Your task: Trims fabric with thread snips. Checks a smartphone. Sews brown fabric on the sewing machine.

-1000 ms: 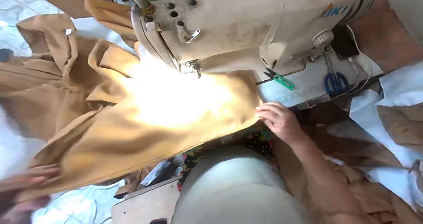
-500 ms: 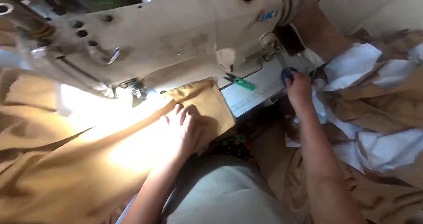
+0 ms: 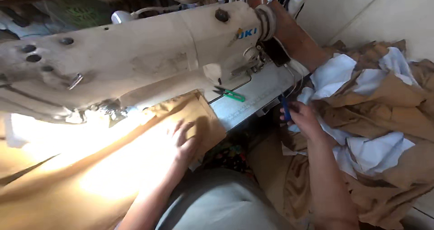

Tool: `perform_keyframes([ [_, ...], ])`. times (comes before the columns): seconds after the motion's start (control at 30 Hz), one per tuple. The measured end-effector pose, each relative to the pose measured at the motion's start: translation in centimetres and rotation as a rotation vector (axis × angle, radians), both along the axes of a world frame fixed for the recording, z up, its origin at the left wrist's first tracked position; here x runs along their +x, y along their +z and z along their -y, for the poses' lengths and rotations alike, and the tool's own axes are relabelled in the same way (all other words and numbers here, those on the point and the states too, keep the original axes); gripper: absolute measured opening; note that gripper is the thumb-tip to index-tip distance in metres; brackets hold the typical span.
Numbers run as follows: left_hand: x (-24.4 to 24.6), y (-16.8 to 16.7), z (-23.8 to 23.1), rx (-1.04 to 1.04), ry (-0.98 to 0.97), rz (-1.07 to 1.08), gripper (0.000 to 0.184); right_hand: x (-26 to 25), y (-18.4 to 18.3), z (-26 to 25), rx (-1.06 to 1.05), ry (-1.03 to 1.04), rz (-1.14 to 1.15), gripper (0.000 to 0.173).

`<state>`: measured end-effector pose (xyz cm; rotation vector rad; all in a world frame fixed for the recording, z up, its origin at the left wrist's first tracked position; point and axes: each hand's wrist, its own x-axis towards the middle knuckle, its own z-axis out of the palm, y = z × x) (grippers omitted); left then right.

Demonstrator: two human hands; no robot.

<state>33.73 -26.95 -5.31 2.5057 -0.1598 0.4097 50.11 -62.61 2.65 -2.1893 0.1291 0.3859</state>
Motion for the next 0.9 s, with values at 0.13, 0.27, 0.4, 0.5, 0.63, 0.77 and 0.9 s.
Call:
perform_keyframes([
  [0.13, 0.9, -0.4, 1.1, 0.037, -0.095, -0.130, 0.035, -7.7, -1.9, -1.8, 0.499, 0.152, -0.243, 0.043],
  [0.27, 1.5, -0.5, 0.6, 0.059, -0.022, -0.129, 0.040, -11.6, -2.4, -3.8, 0.405, 0.520, -0.583, 0.072],
  [0.4, 1.1, 0.1, 0.8, 0.056, -0.031, -0.126, 0.048, -11.8, -2.9, -6.5, 0.113, 0.667, -0.579, 0.063],
  [0.5, 0.4, 0.1, 0.7, 0.045, -0.058, -0.088, 0.052, -11.3, -2.7, -8.1, 0.055, 0.665, -0.554, 0.060],
  [0.63, -0.1, 0.2, 0.5, 0.040, -0.083, -0.099, 0.048, -10.6, -2.7, -9.3, 0.011, 0.671, -0.521, 0.062],
  [0.77, 0.0, -0.1, 0.3, 0.026, -0.086, -0.096, 0.043, -10.5, -2.4, -10.1, 0.006, 0.606, -0.540, 0.060],
  [0.9, 0.0, -0.2, 0.3, 0.026, -0.089, -0.084, 0.041, -10.9, -2.5, -10.3, -0.002, 0.551, -0.546, 0.054],
])
